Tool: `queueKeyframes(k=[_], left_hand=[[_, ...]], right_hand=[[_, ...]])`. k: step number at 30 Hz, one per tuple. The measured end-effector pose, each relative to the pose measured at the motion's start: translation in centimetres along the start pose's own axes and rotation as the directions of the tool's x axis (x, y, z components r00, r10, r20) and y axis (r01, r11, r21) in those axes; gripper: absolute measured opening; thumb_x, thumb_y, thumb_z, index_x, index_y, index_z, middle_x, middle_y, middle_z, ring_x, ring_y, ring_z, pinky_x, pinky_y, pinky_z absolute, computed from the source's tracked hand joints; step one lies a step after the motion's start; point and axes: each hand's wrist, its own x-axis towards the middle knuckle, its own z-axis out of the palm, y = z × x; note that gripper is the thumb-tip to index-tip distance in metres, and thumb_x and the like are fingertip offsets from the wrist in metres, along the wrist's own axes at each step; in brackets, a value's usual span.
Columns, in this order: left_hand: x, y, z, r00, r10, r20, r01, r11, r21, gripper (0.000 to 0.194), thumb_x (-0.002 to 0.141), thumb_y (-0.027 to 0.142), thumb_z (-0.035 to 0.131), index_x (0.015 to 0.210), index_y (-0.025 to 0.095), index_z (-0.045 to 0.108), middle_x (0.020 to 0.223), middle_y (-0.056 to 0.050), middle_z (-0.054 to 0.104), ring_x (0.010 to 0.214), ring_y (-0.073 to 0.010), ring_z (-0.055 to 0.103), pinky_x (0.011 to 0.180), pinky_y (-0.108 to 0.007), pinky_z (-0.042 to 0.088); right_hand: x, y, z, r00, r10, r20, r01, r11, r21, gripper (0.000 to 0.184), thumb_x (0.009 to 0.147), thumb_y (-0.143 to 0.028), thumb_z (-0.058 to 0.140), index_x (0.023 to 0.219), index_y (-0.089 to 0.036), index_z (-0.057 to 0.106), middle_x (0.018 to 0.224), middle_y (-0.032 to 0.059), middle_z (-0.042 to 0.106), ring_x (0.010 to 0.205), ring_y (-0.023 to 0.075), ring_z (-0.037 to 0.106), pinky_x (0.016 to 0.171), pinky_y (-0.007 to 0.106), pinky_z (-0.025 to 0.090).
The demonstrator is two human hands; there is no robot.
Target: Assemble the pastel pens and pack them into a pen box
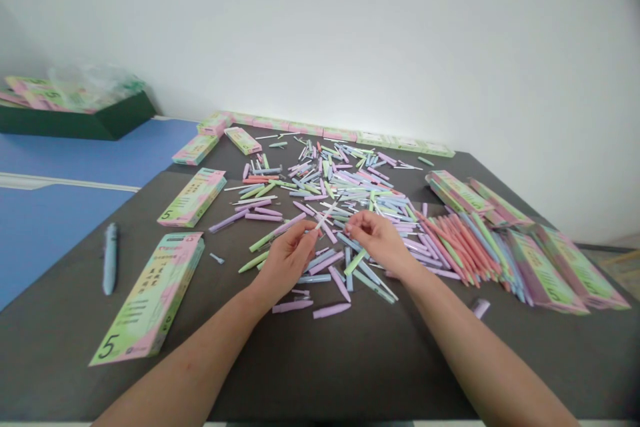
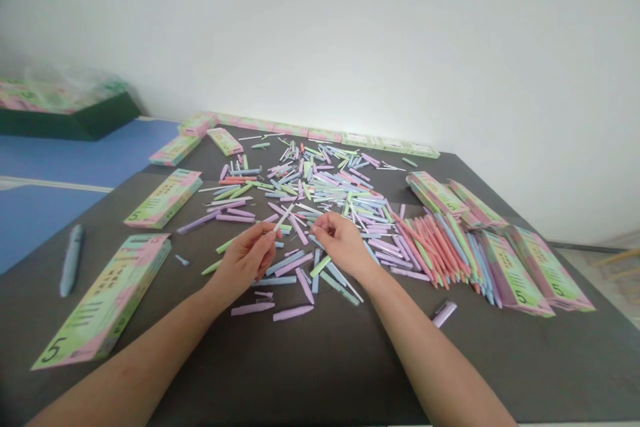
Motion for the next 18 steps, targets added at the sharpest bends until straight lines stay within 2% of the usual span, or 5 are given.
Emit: queueKeyframes(k=[3,6,12,18], left_hand=[[-0.2,-0.4,0.0,0.999,-0.007,0.048,0.005,0.998,0.061,0.024,0.091,0.042,0.044,0.089,0.019,0.052,0.048,0.011,0.034,0.035,-0.0040,0.026,0.036,-0.016,0.022],[-0.4,-0.7,0.0,0.996,-0.023,0.091,0.009,0.989,0.147,0.025,0.091,0.042,0.044,0.090,0.019,0.054,0.049,0.010,0.034,0.037,-0.0048,0.028,0.037,-0.017,0.023],[-0.8,-0.6,0.2,0.982,-0.064,0.177,0.009,0.957,0.291,0.028,0.092,0.041,0.041,0.087,0.018,0.056,0.052,0.008,0.033,0.043,-0.0067,0.030,0.040,-0.019,0.022],[-1.1,-0.1,0.4,0.966,-0.054,0.251,-0.051,0.917,0.395,0.028,0.092,0.039,0.041,0.090,0.017,0.059,0.054,0.007,0.036,0.047,-0.0078,0.032,0.044,-0.020,0.025]], right_hand=[[-1.2,0.4,-0.9,0.998,0.060,-0.025,-0.048,0.941,0.334,0.023,0.078,-0.035,0.063,0.092,-0.016,0.060,0.066,-0.0016,0.062,0.054,0.0100,0.049,0.051,0.022,0.038],[-2.1,0.6,-1.0,0.992,0.077,-0.096,-0.019,0.866,0.500,0.029,0.079,-0.035,0.064,0.103,-0.018,0.064,0.072,0.0003,0.066,0.059,0.0108,0.054,0.053,0.023,0.042],[-3.3,-0.2,-1.6,0.955,0.062,-0.291,0.124,0.805,0.579,0.017,0.080,-0.030,0.066,0.094,-0.021,0.068,0.081,0.0030,0.070,0.061,0.0113,0.058,0.053,0.024,0.044],[-4.1,-1.5,-2.0,0.940,0.017,-0.340,0.189,0.805,0.563,0.012,0.081,-0.027,0.067,0.091,-0.021,0.067,0.083,0.0040,0.072,0.064,0.0135,0.063,0.052,0.025,0.046]])
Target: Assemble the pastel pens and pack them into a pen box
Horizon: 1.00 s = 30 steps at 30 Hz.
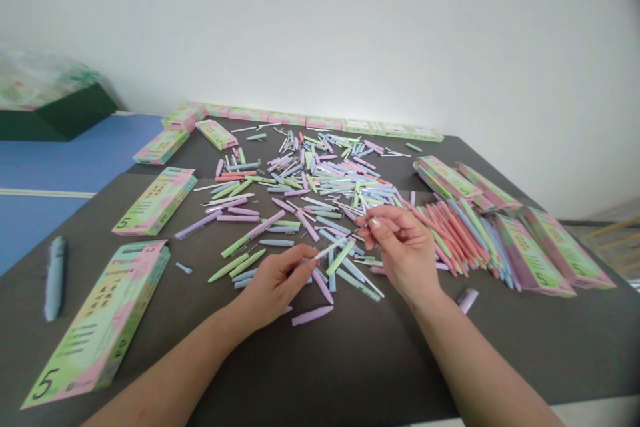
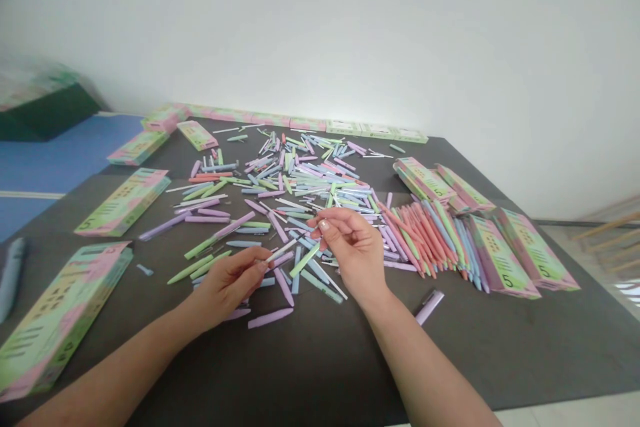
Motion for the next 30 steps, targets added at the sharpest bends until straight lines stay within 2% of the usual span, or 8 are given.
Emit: queueKeyframes(k=[10,18,22,26,30], left_hand=[[-0.1,0.0,0.1,1.000,-0.009,0.018,0.008,0.999,0.036,0.029,0.092,0.039,0.040,0.091,0.016,0.058,0.056,0.007,0.035,0.049,-0.0080,0.031,0.045,-0.020,0.025],[-0.1,0.1,0.1,1.000,-0.020,0.021,0.020,0.999,0.029,0.031,0.092,0.041,0.040,0.091,0.016,0.058,0.056,0.007,0.035,0.049,-0.0082,0.032,0.046,-0.020,0.026],[-0.1,-0.2,0.2,0.999,-0.021,0.036,0.020,0.999,0.042,0.031,0.093,0.042,0.038,0.093,0.017,0.057,0.056,0.007,0.034,0.049,-0.0083,0.031,0.046,-0.021,0.024],[-0.2,-0.3,0.2,0.997,-0.011,0.080,0.007,0.999,0.050,0.030,0.094,0.042,0.037,0.097,0.018,0.056,0.057,0.007,0.035,0.050,-0.0086,0.031,0.047,-0.022,0.024],[-0.3,-0.1,0.3,0.992,0.022,0.127,-0.030,0.997,0.065,0.026,0.095,0.039,0.038,0.100,0.019,0.054,0.061,0.006,0.038,0.054,-0.0091,0.033,0.051,-0.022,0.026]], right_hand=[[-0.4,0.0,0.3,0.996,-0.033,0.079,0.032,0.999,0.007,0.011,0.081,-0.023,0.066,0.091,-0.020,0.066,0.080,0.0031,0.073,0.062,0.0131,0.064,0.051,0.024,0.049],[-0.5,-1.0,0.5,0.995,-0.053,0.080,0.063,0.991,-0.120,0.008,0.080,-0.021,0.067,0.088,-0.019,0.067,0.079,0.0027,0.073,0.061,0.0118,0.065,0.051,0.022,0.051],[-0.7,-1.1,0.7,0.993,0.004,0.118,0.015,0.986,-0.166,0.009,0.079,-0.024,0.068,0.086,-0.019,0.066,0.079,0.0033,0.073,0.062,0.0126,0.066,0.051,0.022,0.051],[-0.7,-0.8,0.8,0.983,0.078,0.167,-0.055,0.988,-0.142,0.011,0.078,-0.027,0.069,0.084,-0.019,0.064,0.078,0.0037,0.073,0.064,0.0134,0.066,0.050,0.022,0.050],[-0.5,-0.7,0.8,0.979,0.117,0.165,-0.098,0.988,-0.118,0.015,0.078,-0.029,0.070,0.086,-0.019,0.061,0.077,0.0034,0.074,0.061,0.0123,0.065,0.051,0.022,0.049]])
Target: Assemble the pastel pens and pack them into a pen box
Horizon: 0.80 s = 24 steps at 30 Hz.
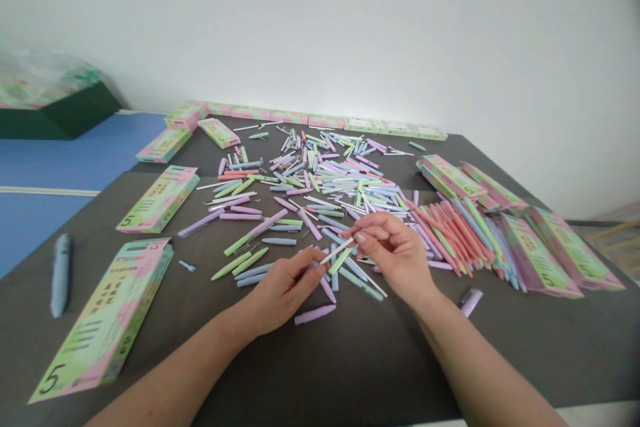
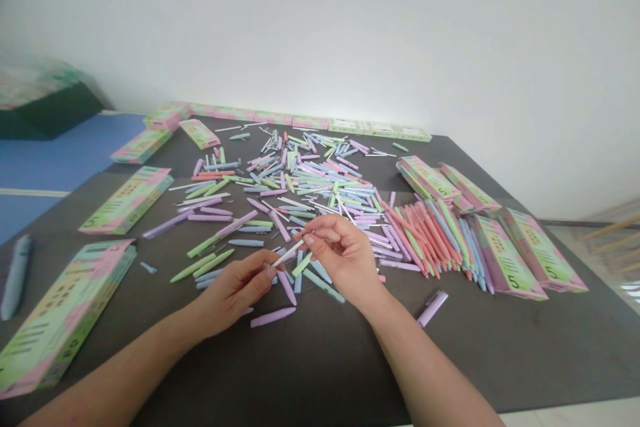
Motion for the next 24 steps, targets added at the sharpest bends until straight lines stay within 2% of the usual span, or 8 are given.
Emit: queueKeyframes(k=[6,10,14,16,20,22,24], left_hand=[[0.0,0.0,0.4,0.999,-0.027,0.044,0.030,0.997,-0.073,0.026,0.095,0.041,0.038,0.091,0.019,0.052,0.061,0.006,0.036,0.054,-0.0089,0.032,0.050,-0.022,0.026],[-0.1,-0.1,0.6,0.996,-0.076,0.048,0.084,0.977,-0.194,0.030,0.095,0.044,0.036,0.088,0.018,0.050,0.057,0.007,0.034,0.050,-0.0082,0.031,0.046,-0.020,0.024],[-0.1,0.0,0.6,0.992,-0.105,0.073,0.124,0.930,-0.346,0.034,0.093,0.048,0.036,0.089,0.018,0.051,0.056,0.007,0.035,0.046,-0.0074,0.030,0.042,-0.018,0.024],[0.1,0.0,0.6,0.992,-0.077,0.099,0.115,0.875,-0.470,0.038,0.093,0.051,0.032,0.092,0.017,0.050,0.057,0.007,0.036,0.044,-0.0067,0.029,0.040,-0.018,0.023],[0.6,-0.3,0.7,0.976,0.030,0.214,0.138,0.674,-0.726,0.052,0.091,0.061,0.016,0.102,0.020,0.045,0.055,0.009,0.035,0.036,-0.0059,0.021,0.035,-0.017,0.022],[0.8,-0.4,0.7,0.964,0.049,0.262,0.181,0.599,-0.780,0.056,0.089,0.064,0.011,0.104,0.021,0.043,0.056,0.009,0.035,0.036,-0.0060,0.021,0.034,-0.017,0.023],[0.7,-0.4,0.7,0.953,0.052,0.297,0.216,0.568,-0.794,0.056,0.089,0.064,0.009,0.104,0.022,0.042,0.057,0.009,0.036,0.036,-0.0060,0.021,0.034,-0.017,0.023]], right_hand=[[-0.1,0.5,0.0,0.999,0.038,0.039,-0.039,0.999,0.031,0.017,0.078,-0.031,0.070,0.085,-0.018,0.061,0.079,0.0042,0.074,0.061,0.0128,0.064,0.053,0.023,0.049],[-0.2,1.0,0.4,0.993,0.063,0.097,-0.068,0.997,0.044,0.015,0.078,-0.029,0.069,0.084,-0.018,0.061,0.080,0.0042,0.074,0.061,0.0121,0.064,0.053,0.022,0.049],[-0.2,1.4,0.6,0.992,0.071,0.106,-0.083,0.991,0.106,0.016,0.077,-0.030,0.070,0.083,-0.018,0.061,0.080,0.0041,0.074,0.064,0.0134,0.066,0.052,0.022,0.049],[-0.1,1.6,0.6,0.991,0.077,0.107,-0.092,0.986,0.139,0.017,0.077,-0.031,0.070,0.084,-0.018,0.061,0.081,0.0040,0.074,0.063,0.0134,0.066,0.052,0.023,0.049],[0.0,2.0,0.6,0.993,0.070,0.098,-0.088,0.976,0.201,0.017,0.078,-0.031,0.069,0.086,-0.019,0.062,0.081,0.0033,0.074,0.063,0.0134,0.066,0.051,0.022,0.048],[0.0,2.1,0.6,0.994,0.073,0.085,-0.089,0.975,0.203,0.017,0.078,-0.032,0.070,0.086,-0.019,0.061,0.080,0.0033,0.073,0.064,0.0140,0.066,0.051,0.022,0.048],[0.1,2.1,0.6,0.993,0.082,0.081,-0.097,0.975,0.199,0.018,0.078,-0.032,0.070,0.086,-0.018,0.061,0.079,0.0034,0.072,0.063,0.0138,0.066,0.052,0.022,0.049]])
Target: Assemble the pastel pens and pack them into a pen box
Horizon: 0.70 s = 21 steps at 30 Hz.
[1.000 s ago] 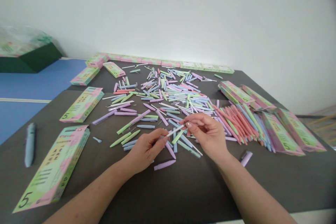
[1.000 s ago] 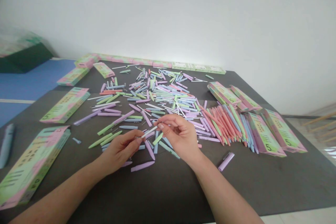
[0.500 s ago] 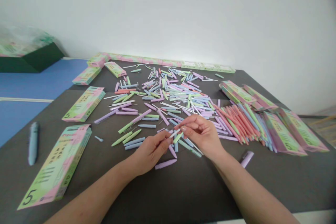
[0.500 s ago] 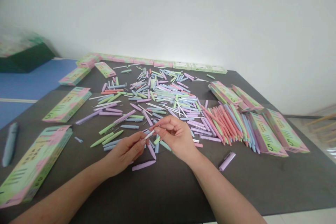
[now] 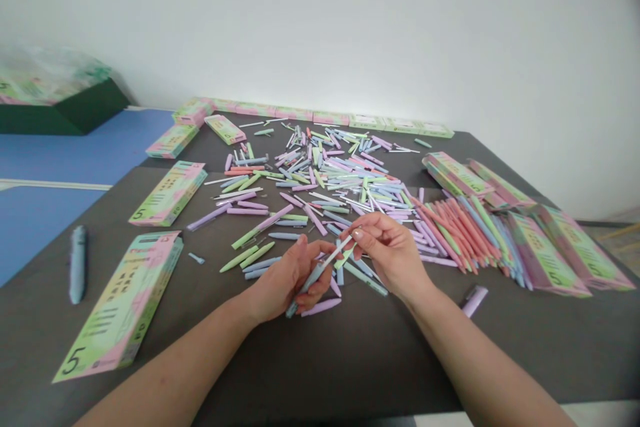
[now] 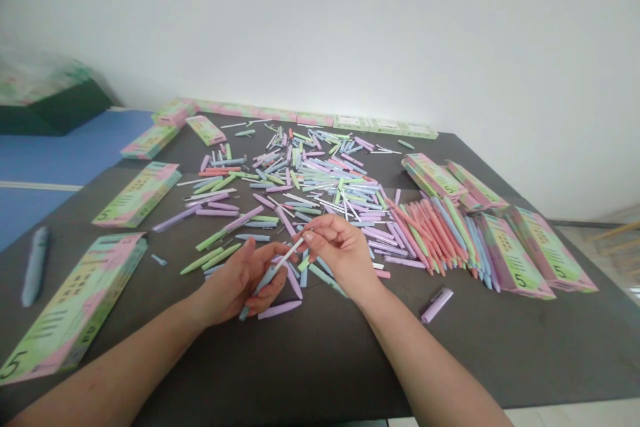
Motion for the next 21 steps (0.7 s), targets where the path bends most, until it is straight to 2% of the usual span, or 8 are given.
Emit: queueKeyframes(k=[3,7,12,15,16,18,21], left_hand=[[-0.2,0.1,0.2,1.000,-0.015,0.000,0.015,0.999,0.049,0.047,0.092,0.058,0.019,0.102,0.020,0.045,0.056,0.009,0.033,0.036,-0.0053,0.021,0.035,-0.016,0.021],[-0.4,0.1,0.4,0.996,-0.023,-0.081,0.034,0.989,0.144,0.025,0.094,0.042,0.039,0.094,0.019,0.048,0.055,0.010,0.032,0.037,-0.0036,0.023,0.035,-0.015,0.020],[-0.3,0.1,0.0,0.992,-0.005,-0.126,0.015,0.996,0.084,0.023,0.095,0.038,0.040,0.084,0.019,0.047,0.055,0.009,0.031,0.037,-0.0032,0.023,0.034,-0.014,0.020],[-0.4,0.5,-0.2,0.985,0.018,-0.169,-0.010,0.999,0.045,0.023,0.095,0.037,0.040,0.084,0.019,0.047,0.055,0.009,0.032,0.038,-0.0032,0.022,0.034,-0.013,0.020],[-0.4,0.6,-0.2,0.982,0.025,-0.188,-0.018,0.999,0.039,0.023,0.095,0.037,0.040,0.083,0.019,0.048,0.055,0.009,0.033,0.038,-0.0033,0.022,0.034,-0.013,0.020],[-0.4,0.9,-0.3,0.975,0.035,-0.221,-0.028,0.999,0.036,0.022,0.095,0.036,0.041,0.083,0.019,0.048,0.054,0.009,0.033,0.038,-0.0032,0.021,0.034,-0.013,0.020],[-0.4,1.1,-0.3,0.966,0.050,-0.252,-0.042,0.998,0.037,0.022,0.094,0.035,0.042,0.081,0.019,0.047,0.053,0.009,0.033,0.038,-0.0030,0.021,0.034,-0.013,0.019]], right_hand=[[0.1,0.1,0.0,1.000,0.011,0.010,-0.011,1.000,0.004,0.017,0.078,-0.031,0.070,0.085,-0.018,0.061,0.078,0.0030,0.072,0.061,0.0119,0.064,0.052,0.022,0.049],[0.1,0.1,0.2,1.000,0.025,0.018,-0.025,1.000,-0.013,0.019,0.077,-0.032,0.070,0.085,-0.018,0.060,0.078,0.0034,0.071,0.060,0.0115,0.063,0.051,0.022,0.050],[0.3,-0.7,-0.4,0.999,-0.019,0.029,0.020,0.999,-0.028,0.020,0.081,-0.033,0.066,0.096,-0.020,0.063,0.086,0.0040,0.070,0.070,0.0137,0.064,0.052,0.022,0.049],[0.7,-1.6,-2.0,0.998,-0.051,-0.045,0.043,0.987,-0.157,0.020,0.084,-0.036,0.060,0.092,-0.019,0.065,0.084,0.0041,0.068,0.068,0.0135,0.061,0.052,0.023,0.047],[0.8,-1.9,-2.6,0.996,-0.060,-0.069,0.041,0.966,-0.255,0.020,0.083,-0.037,0.061,0.085,-0.017,0.065,0.076,0.0027,0.066,0.063,0.0124,0.058,0.051,0.023,0.045],[1.0,-2.3,-3.6,0.999,-0.010,-0.048,-0.015,0.866,-0.501,0.019,0.080,-0.034,0.063,0.077,-0.016,0.066,0.064,-0.0002,0.061,0.055,0.0106,0.052,0.050,0.023,0.041],[0.8,-2.4,-4.2,0.982,0.170,0.080,-0.053,0.658,-0.751,0.015,0.079,-0.028,0.061,0.076,-0.016,0.069,0.062,-0.0006,0.063,0.055,0.0116,0.052,0.052,0.024,0.038]])
